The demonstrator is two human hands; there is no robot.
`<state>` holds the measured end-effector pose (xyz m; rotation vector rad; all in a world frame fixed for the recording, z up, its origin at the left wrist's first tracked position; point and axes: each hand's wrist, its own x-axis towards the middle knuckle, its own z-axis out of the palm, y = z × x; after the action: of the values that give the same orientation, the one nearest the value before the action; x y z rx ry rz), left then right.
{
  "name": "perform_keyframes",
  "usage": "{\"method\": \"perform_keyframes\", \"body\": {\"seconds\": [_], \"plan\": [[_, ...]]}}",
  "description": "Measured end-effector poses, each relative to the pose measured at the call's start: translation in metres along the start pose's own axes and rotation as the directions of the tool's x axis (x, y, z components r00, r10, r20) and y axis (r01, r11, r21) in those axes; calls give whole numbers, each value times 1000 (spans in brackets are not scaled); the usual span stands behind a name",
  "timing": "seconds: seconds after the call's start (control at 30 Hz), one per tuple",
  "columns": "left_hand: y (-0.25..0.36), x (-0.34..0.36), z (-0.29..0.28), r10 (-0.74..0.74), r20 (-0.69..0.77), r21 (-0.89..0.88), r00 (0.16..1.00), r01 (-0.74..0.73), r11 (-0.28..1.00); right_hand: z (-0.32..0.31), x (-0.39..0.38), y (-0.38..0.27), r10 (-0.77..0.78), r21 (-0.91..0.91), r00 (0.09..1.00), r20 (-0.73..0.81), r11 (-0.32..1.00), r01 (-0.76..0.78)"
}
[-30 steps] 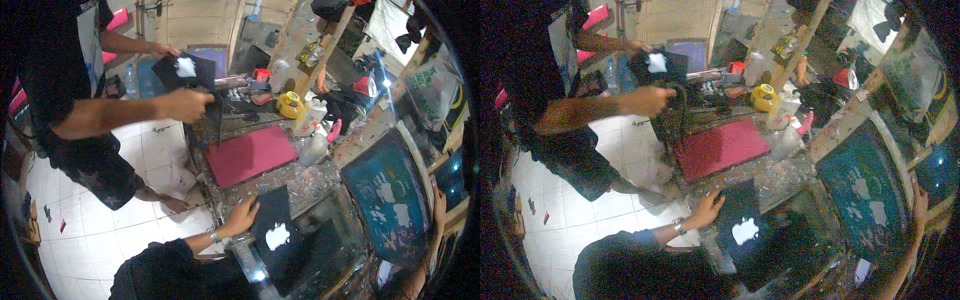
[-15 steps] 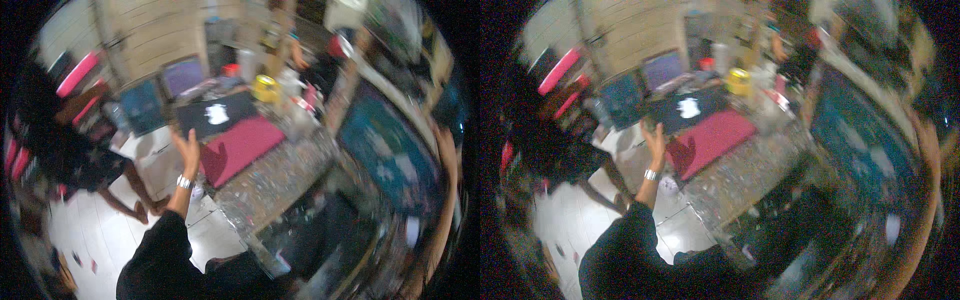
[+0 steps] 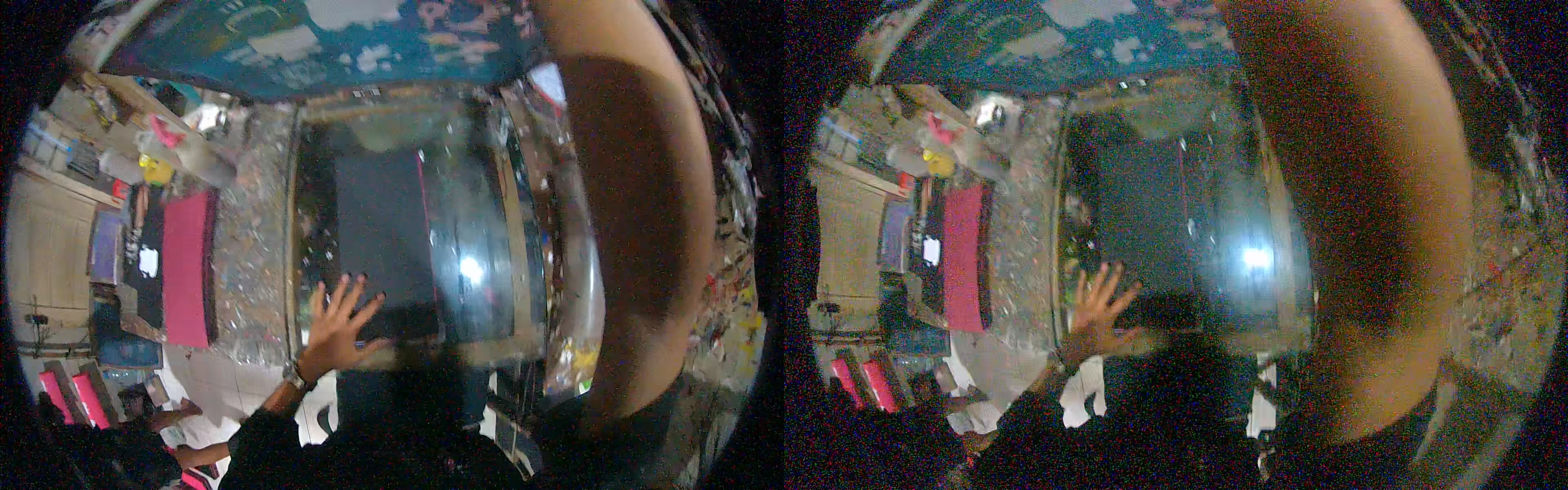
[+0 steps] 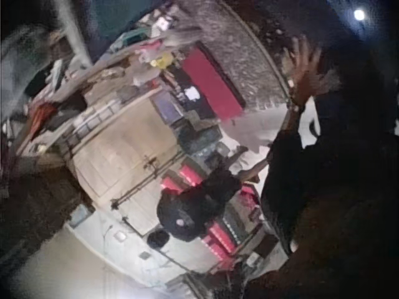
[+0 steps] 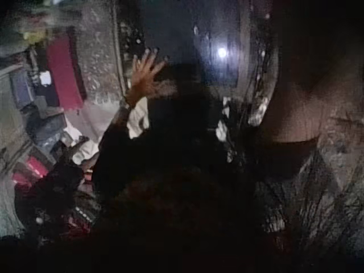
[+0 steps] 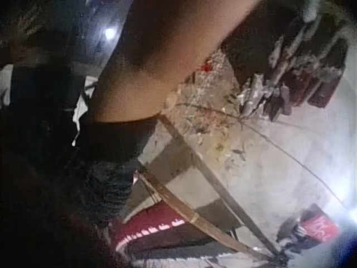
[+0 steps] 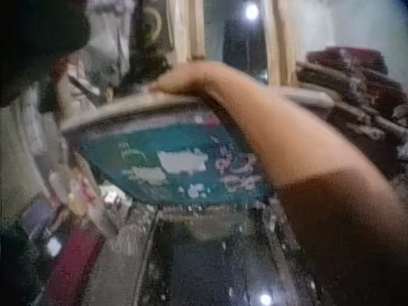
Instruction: The person operates a manual screen printing press to apply white ink onto a series of t-shirts. They repeatedly pull a squeegee across the screen, lift the frame to reveal the printed shirt, and place a new shirt into position for the next cycle.
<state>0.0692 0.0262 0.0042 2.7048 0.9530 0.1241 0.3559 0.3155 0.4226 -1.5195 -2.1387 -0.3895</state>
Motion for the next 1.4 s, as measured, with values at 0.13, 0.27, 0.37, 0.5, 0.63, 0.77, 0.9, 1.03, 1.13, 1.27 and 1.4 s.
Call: {"method": "perform_keyframes", "body": {"seconds": [0.13, 0.27, 0.37, 0.5, 0.63, 0.77, 0.9, 1.03, 1.13, 1.27, 1.4], "plan": [[2, 1, -5, 35, 1, 28, 999, -35, 999, -18, -10, 14, 24, -34, 996, 83, 999, -21], [1, 0, 0, 65, -72, 16, 995, -64, 998, -29, -51, -15, 215, -79, 976, 25, 974, -212], [-3, -17, 0, 9, -72, 9, 997, -9, 1000, -19, -75, -48, 183, -92, 983, 24, 979, -180], [4, -12, -13, 11, -144, -86, 990, -23, 996, -13, -135, -68, 152, -163, 981, -123, 972, -171], [12, -19, -86, -354, -556, -687, 752, -177, 704, 28, -220, -124, 108, -188, 979, -173, 972, -141], [-2, -28, -81, -843, -200, -961, 499, -266, 70, 79, -338, -155, 77, -141, 991, 105, 988, -62], [-29, -61, -8, -792, 4, -1000, 611, 8, 1, 151, -383, -130, 61, 24, 920, 386, 997, -76], [-35, -88, 18, -824, -24, -994, 566, 71, 77, 155, -404, -137, 20, 106, 808, 589, 989, -102], [-29, -71, 21, -814, -4, -993, 581, 94, 71, 167, -448, -137, -43, -5, 923, 382, 999, 49], [-32, -73, 13, -801, 63, -994, 595, 108, 2, 227, -402, -78, -110, -168, 969, 221, 975, 149], [-37, -78, 5, -778, 182, -981, 602, 169, -99, 229, -278, -32, 36, -29, 872, 487, 999, -26]]}}
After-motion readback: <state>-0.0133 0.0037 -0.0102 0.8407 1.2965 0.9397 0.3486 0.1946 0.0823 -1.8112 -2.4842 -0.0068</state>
